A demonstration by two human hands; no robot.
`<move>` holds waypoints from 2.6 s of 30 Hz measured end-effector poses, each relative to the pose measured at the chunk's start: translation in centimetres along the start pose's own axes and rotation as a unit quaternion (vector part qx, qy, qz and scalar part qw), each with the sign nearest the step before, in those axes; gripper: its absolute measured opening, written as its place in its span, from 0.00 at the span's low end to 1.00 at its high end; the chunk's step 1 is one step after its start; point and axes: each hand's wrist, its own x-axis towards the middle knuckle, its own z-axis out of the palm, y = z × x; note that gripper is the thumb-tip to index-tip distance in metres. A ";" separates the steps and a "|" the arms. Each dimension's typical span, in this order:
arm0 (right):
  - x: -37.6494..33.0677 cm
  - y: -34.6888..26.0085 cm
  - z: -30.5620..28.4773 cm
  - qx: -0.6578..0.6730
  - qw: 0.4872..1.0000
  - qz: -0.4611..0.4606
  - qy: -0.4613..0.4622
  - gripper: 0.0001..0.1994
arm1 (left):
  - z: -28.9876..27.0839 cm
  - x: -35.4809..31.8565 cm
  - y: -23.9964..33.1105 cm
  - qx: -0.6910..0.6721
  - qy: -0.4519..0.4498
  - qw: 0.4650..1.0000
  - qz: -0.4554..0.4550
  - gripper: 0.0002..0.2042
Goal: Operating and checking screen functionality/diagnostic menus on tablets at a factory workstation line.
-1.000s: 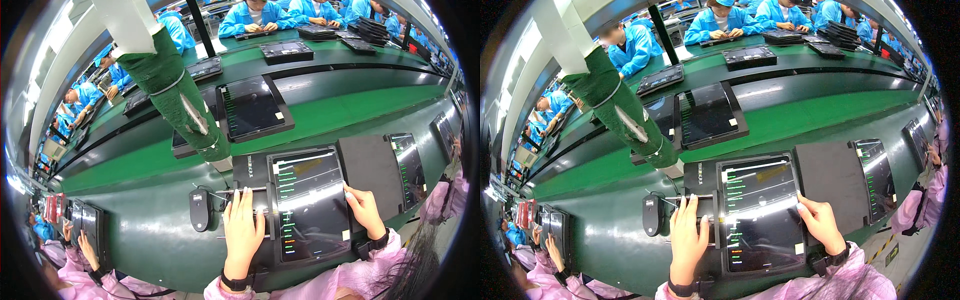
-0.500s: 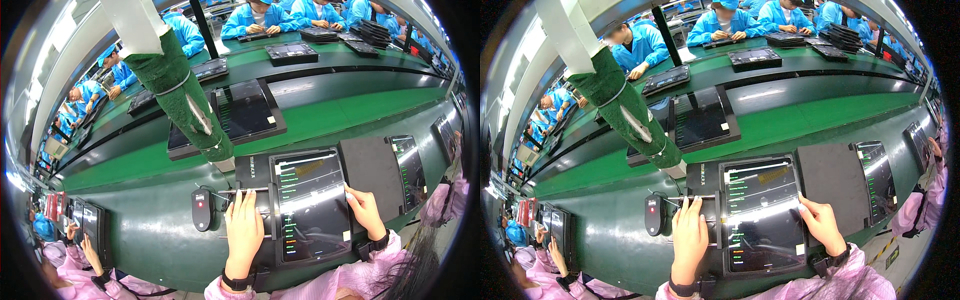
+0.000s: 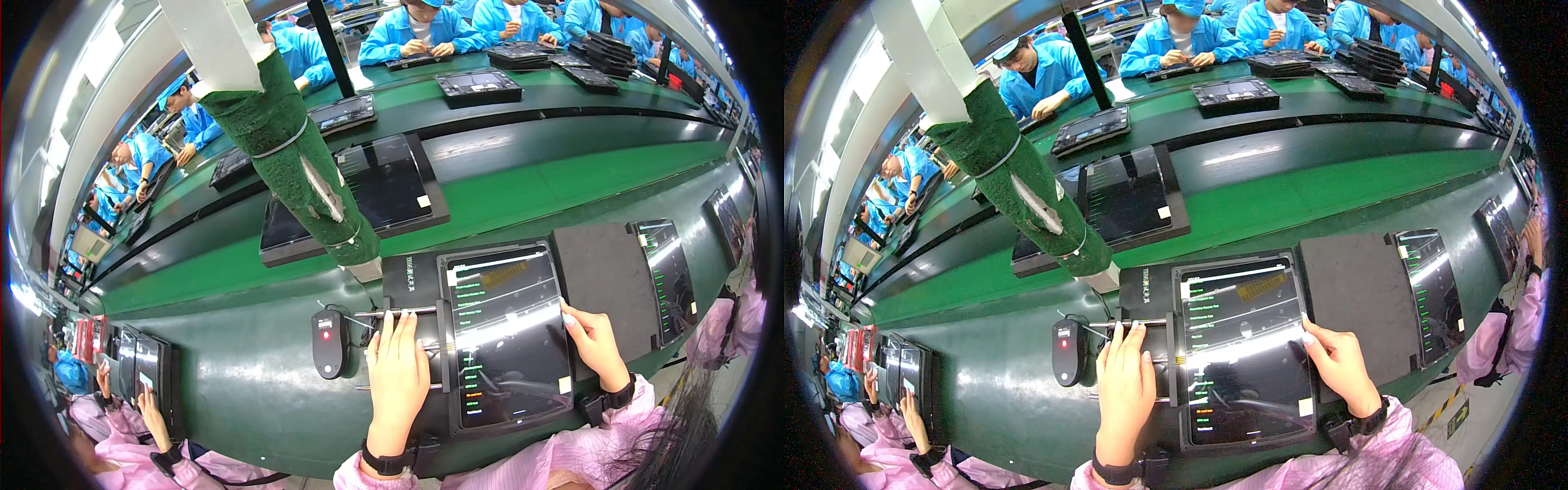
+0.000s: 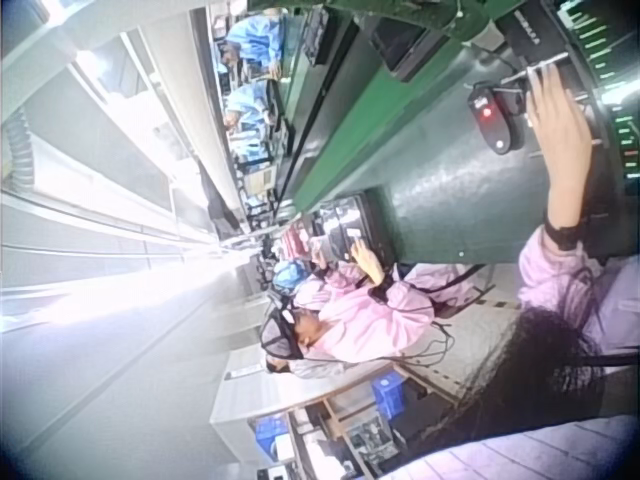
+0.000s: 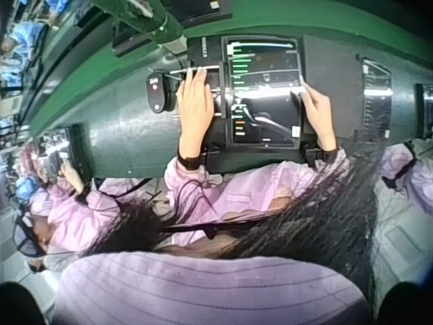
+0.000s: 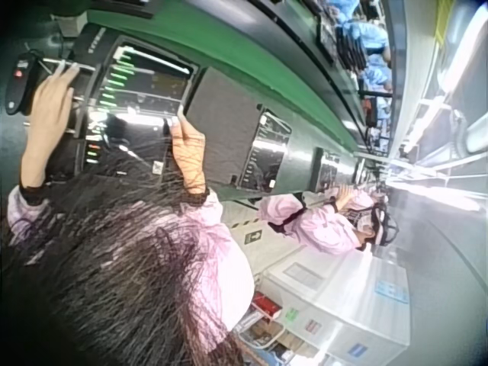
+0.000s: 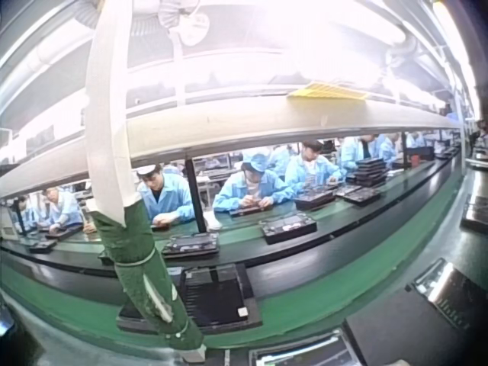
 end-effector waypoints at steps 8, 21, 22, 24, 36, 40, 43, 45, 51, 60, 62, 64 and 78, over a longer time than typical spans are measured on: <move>-0.1 0.5 -0.2 0.013 1.000 -0.018 -0.008 0.16 | 0.1 0.0 0.0 0.008 0.004 1.000 0.003 0.18; -0.5 -0.5 -1.6 0.098 0.991 -0.045 -0.074 0.39 | 0.0 0.0 0.1 -0.011 0.001 1.000 0.006 0.17; -0.8 -0.9 -1.6 0.109 0.990 -0.051 -0.071 0.39 | 0.0 0.0 0.1 -0.004 0.000 1.000 0.004 0.17; -1.5 -1.8 -1.4 0.176 0.975 -0.027 -0.131 0.39 | 0.0 0.0 0.1 0.002 0.000 1.000 0.007 0.17; -3.1 -2.2 -0.7 0.374 0.925 0.046 -0.047 0.31 | -0.2 0.1 0.6 -0.005 -0.006 1.000 0.018 0.18; -1.9 1.1 -5.4 0.309 0.948 0.002 0.078 0.32 | -0.3 0.1 0.8 -0.005 -0.007 1.000 0.010 0.18; -1.8 4.0 -10.2 0.351 0.934 0.047 0.035 0.31 | -0.2 0.0 0.8 0.007 -0.013 1.000 0.007 0.18; -1.7 5.5 -12.0 0.325 0.945 0.037 0.020 0.28 | -0.1 0.1 0.8 0.003 -0.013 1.000 0.005 0.19; -1.4 7.2 -14.7 0.175 0.964 0.144 0.140 0.19 | -0.3 0.1 1.1 -0.007 -0.027 0.999 -0.017 0.18; -2.6 12.7 -27.2 -0.068 0.882 0.059 0.462 0.17 | -0.3 0.7 1.2 0.017 -0.035 0.999 0.003 0.17; -3.2 14.2 -28.2 -0.056 0.880 0.102 0.461 0.16 | -0.2 0.6 1.1 0.025 -0.026 0.999 0.023 0.18; -3.9 15.2 -28.7 -0.109 0.865 0.203 0.446 0.16 | -0.2 0.6 1.1 0.034 -0.025 0.999 0.025 0.18; -6.0 13.8 -26.5 -0.151 0.909 0.268 0.281 0.27 | -0.4 0.5 1.4 0.048 -0.035 0.998 0.037 0.18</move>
